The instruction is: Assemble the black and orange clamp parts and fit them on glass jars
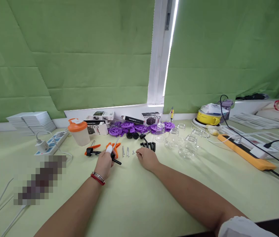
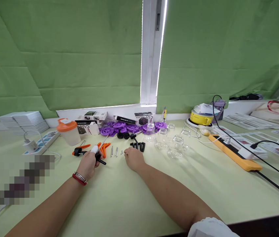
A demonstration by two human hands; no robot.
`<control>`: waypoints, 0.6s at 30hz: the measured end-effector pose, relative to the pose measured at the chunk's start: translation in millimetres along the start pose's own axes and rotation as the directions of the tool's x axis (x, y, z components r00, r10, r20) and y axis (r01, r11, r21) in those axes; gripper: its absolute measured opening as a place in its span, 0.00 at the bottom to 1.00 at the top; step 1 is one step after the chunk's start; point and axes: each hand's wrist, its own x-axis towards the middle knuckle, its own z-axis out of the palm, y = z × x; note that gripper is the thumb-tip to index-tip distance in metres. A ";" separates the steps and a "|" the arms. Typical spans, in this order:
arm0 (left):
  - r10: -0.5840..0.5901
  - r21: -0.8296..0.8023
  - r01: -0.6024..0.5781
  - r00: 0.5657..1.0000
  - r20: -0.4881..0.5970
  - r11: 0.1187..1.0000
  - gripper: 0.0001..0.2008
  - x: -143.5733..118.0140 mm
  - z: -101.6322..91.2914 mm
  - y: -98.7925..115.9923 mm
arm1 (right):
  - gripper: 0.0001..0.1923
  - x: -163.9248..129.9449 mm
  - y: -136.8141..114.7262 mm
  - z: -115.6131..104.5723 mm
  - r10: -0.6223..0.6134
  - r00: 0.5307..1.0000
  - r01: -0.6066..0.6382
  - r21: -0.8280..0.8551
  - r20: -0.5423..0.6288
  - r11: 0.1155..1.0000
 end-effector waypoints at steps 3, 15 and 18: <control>-0.017 -0.050 0.015 0.999 -0.047 0.999 0.19 2.8 -2.2 0.1 | 0.13 -1.6 -8.0 5.7 -0.090 0.996 0.090 -0.049 0.010 0.995; 0.018 -0.173 -0.037 0.993 -0.113 0.984 0.11 13.1 -15.6 5.5 | 0.16 32.8 -68.1 24.7 0.037 0.999 -0.037 -0.001 0.038 0.999; 0.016 -0.164 -0.042 0.988 -0.155 0.986 0.11 16.3 -19.9 6.5 | 0.13 49.9 -83.1 28.9 0.205 0.969 -0.210 0.019 0.136 0.978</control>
